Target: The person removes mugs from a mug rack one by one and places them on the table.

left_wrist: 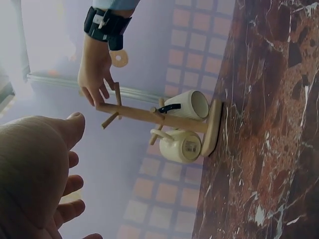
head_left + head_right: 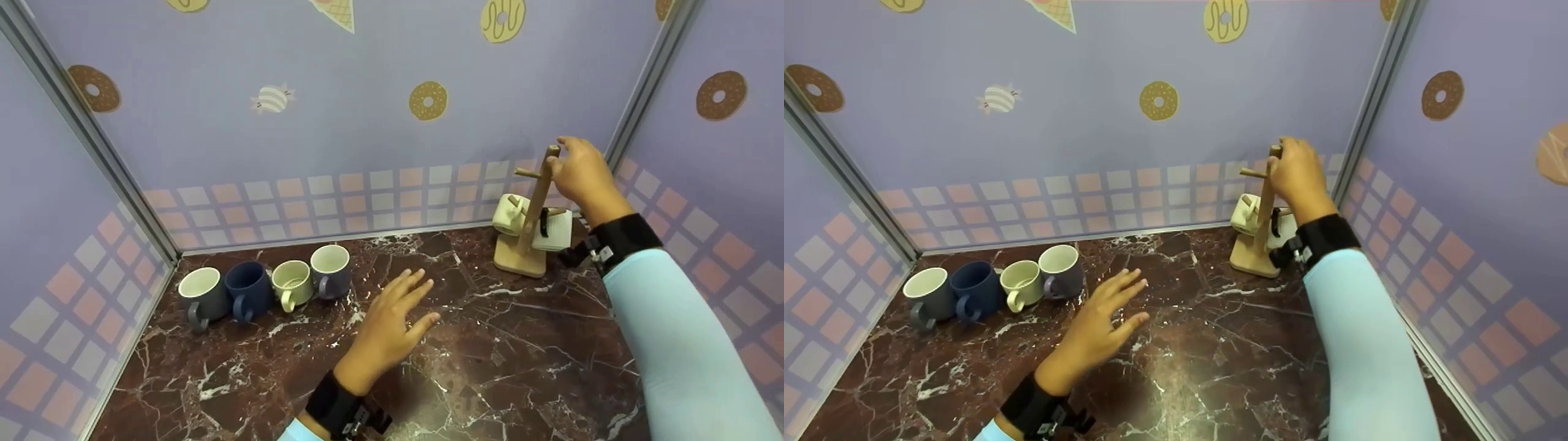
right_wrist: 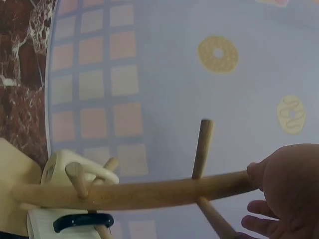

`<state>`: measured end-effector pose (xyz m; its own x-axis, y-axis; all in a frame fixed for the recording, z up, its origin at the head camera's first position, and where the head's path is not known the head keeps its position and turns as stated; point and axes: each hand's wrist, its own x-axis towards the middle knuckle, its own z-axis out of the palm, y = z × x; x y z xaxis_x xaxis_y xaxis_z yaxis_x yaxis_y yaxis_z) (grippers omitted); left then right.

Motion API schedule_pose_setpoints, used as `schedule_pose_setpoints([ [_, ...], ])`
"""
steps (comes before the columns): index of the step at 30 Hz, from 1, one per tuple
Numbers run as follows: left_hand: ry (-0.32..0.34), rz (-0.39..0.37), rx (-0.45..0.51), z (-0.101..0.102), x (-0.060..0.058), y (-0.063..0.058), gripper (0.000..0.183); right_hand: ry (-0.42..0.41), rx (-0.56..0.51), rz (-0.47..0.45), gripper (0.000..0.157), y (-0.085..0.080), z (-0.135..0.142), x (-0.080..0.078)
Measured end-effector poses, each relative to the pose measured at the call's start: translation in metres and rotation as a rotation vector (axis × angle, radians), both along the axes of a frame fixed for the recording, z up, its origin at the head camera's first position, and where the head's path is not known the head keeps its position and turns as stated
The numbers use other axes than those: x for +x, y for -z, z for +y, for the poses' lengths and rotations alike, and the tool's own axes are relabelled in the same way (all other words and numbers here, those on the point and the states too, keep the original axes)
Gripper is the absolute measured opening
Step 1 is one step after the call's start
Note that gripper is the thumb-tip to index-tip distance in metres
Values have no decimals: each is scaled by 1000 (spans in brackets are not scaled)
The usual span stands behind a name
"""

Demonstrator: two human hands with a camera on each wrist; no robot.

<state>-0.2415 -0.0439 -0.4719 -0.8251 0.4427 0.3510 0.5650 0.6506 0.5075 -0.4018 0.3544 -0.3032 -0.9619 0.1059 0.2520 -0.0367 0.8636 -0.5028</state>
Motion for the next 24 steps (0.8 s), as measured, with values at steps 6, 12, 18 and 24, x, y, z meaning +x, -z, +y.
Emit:
schedule_pose_setpoints([
  [6, 27, -20, -65, 9, 5, 5, 66, -37, -77, -95, 67, -4, 10, -12],
  [12, 41, -45, -95, 14, 9, 7, 68, -92, -112, -76, 62, -2, 8, -19],
  [18, 65, -50, -85, 16, 10, 7, 69, -97, -134, -58, 54, 1, 6, -22],
  [24, 66, -43, -84, 15, 9, 9, 71, -78, -147, -1, 44, 4, 5, -22],
])
